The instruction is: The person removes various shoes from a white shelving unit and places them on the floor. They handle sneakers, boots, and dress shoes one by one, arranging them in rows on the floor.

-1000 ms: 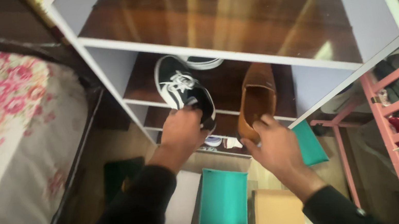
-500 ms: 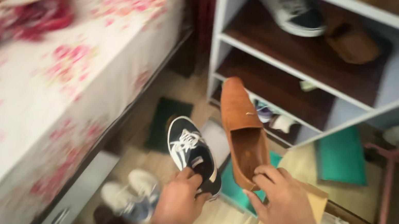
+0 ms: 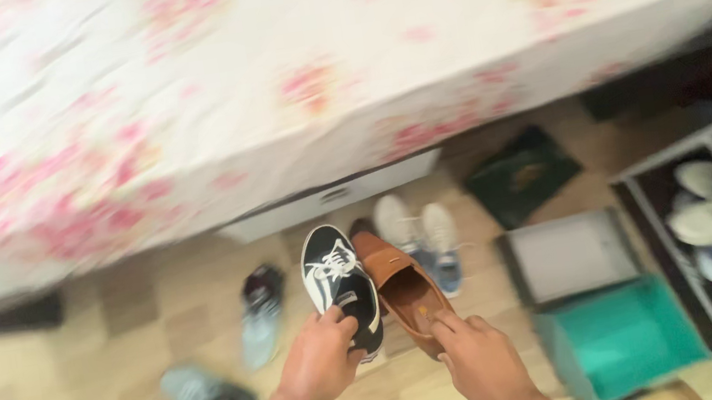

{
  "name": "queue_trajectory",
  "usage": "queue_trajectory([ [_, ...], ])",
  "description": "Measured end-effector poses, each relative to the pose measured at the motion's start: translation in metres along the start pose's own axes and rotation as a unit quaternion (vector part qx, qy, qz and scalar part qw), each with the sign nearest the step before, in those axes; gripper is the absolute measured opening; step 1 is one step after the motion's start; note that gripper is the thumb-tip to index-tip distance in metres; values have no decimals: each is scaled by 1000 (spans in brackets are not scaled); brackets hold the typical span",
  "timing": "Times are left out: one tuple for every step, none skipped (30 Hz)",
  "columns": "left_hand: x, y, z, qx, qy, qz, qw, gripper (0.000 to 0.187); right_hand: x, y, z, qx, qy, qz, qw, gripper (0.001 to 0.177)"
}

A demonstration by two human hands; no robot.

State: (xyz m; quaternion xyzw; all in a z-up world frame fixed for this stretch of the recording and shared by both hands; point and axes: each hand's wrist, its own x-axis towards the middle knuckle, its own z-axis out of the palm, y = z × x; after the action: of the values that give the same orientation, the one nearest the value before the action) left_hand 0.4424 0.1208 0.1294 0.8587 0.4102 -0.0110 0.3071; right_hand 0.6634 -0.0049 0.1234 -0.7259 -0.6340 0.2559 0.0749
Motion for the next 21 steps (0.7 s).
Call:
queue_trajectory([
  [-19,-20,-2,-4,4,-26,1000,25,10,-22,11,2,-17,-13,1000,43],
  [-35,-42,-5,-7,9,-50,999,24,21,-44,21,4,-32,-26,999,44],
  [-54,-62,-6,-2,12,-76,997,27,30,-67,32,-1,-54,-43,998,44],
  [-72,-83,-6,4,15,-100,995,30,40,-90,44,-6,-72,-58,996,45],
  [-90,-106,-6,10,18,-123,992,34,50,-113,57,-12,-91,-74,993,46],
  [-109,-130,-6,18,26,-144,989,32,59,-135,71,-11,-110,-85,990,40],
  [-128,-154,-5,26,35,-165,985,30,69,-156,86,-11,-130,-96,987,35],
  [-147,-176,-1,31,42,-185,981,28,75,-176,102,-13,-151,-106,983,29],
  [-168,-198,3,33,43,-200,978,29,79,-196,119,-15,-161,-128,978,29],
  [-187,-222,5,36,49,-216,974,30,88,-216,136,-17,-169,-154,973,29],
  [-206,-245,7,40,55,-233,970,30,96,-236,154,-19,-176,-180,968,29],
  [-226,-265,9,44,40,-264,963,32,101,-254,171,-26,-196,-190,962,29],
  [-243,-287,9,47,25,-295,954,34,108,-273,189,-33,-216,-200,955,28],
  [-259,-307,11,49,12,-322,945,36,115,-290,206,-42,-233,-208,949,28],
  [-278,-325,13,54,25,-331,942,35,120,-307,223,-47,-239,-230,942,26],
  [-297,-344,13,59,40,-340,938,34,126,-323,240,-51,-245,-252,935,26],
  [-312,-359,16,65,54,-350,933,33,133,-338,256,-56,-250,-274,927,25],
  [-327,-374,17,80,49,-359,929,38,141,-353,272,-77,-254,-290,919,26],
  [-341,-389,17,95,44,-368,924,42,151,-368,287,-98,-257,-307,911,27],
  [-355,-402,17,111,35,-375,920,47,158,-383,301,-117,-260,-322,903,28],
  [-367,-414,18,129,45,-380,915,36,165,-398,313,-121,-250,-344,897,29],
])
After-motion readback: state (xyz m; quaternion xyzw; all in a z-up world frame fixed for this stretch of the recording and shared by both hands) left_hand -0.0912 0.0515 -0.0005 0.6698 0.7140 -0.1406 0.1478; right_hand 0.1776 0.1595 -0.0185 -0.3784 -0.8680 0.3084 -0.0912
